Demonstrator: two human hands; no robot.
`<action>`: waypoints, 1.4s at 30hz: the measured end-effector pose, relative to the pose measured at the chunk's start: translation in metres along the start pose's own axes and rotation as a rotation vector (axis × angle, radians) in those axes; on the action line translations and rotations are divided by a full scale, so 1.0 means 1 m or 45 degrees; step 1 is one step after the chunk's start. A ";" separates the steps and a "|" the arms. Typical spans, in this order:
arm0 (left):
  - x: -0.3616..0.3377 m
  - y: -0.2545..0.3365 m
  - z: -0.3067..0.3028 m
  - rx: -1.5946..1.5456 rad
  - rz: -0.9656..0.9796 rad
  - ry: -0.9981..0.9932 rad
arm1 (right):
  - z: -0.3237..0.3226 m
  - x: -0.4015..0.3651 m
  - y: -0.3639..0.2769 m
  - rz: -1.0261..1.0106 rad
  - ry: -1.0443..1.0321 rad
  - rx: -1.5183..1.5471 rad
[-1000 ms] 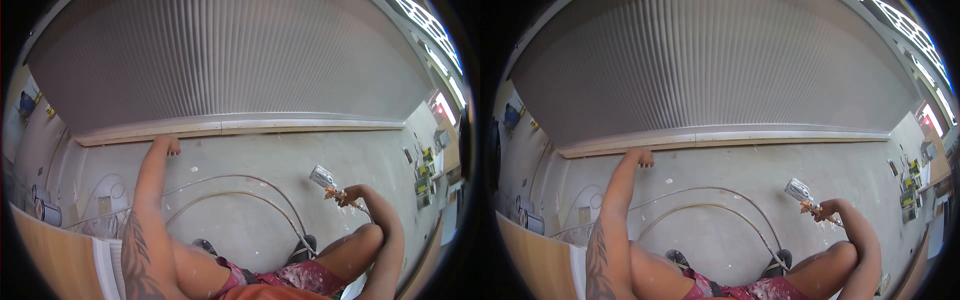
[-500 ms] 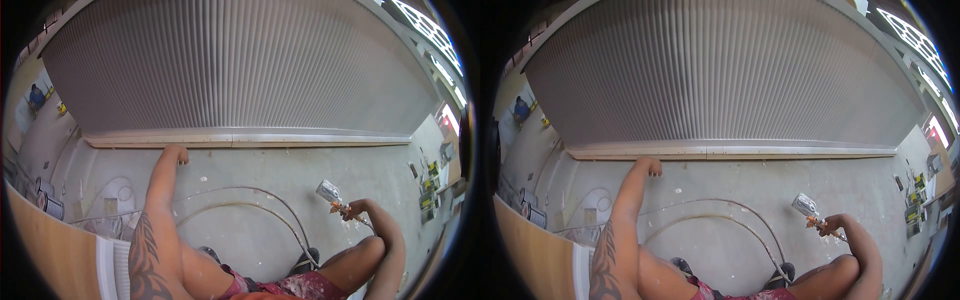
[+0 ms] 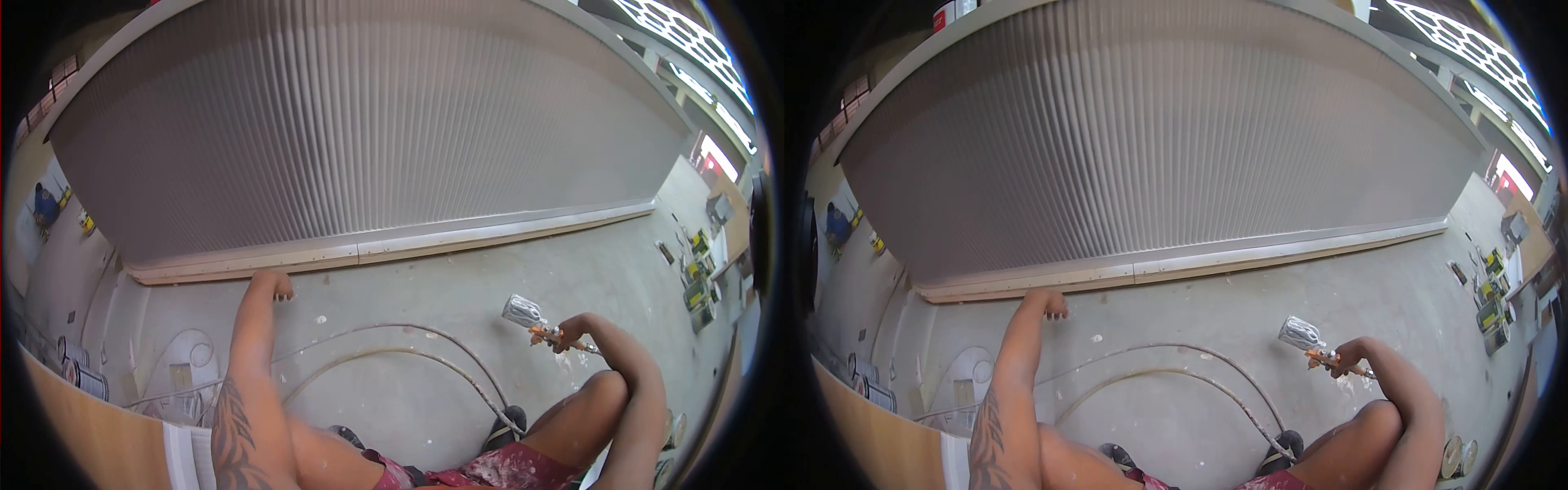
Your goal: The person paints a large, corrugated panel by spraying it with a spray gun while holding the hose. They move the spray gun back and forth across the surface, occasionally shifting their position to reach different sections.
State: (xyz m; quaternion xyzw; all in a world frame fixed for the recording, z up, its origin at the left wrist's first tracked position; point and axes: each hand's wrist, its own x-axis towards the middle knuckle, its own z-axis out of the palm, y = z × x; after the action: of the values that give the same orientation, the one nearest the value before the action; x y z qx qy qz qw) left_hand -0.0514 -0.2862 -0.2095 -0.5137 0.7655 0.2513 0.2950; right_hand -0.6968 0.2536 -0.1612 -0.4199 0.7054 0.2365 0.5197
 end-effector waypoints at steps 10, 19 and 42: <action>0.061 -0.057 0.035 -0.203 0.147 0.174 | 0.000 0.000 -0.003 -0.004 -0.020 0.015; 0.057 -0.028 0.012 -0.233 0.133 0.134 | -0.003 -0.002 -0.006 0.022 -0.028 0.021; -0.047 0.030 -0.017 0.138 0.029 -0.119 | -0.004 -0.039 -0.020 -0.141 0.198 0.501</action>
State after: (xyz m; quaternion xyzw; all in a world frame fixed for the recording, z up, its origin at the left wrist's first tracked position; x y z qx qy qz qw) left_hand -0.0685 -0.2578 -0.1624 -0.4761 0.7690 0.2365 0.3550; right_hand -0.6782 0.2537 -0.1210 -0.3654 0.7518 0.0321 0.5480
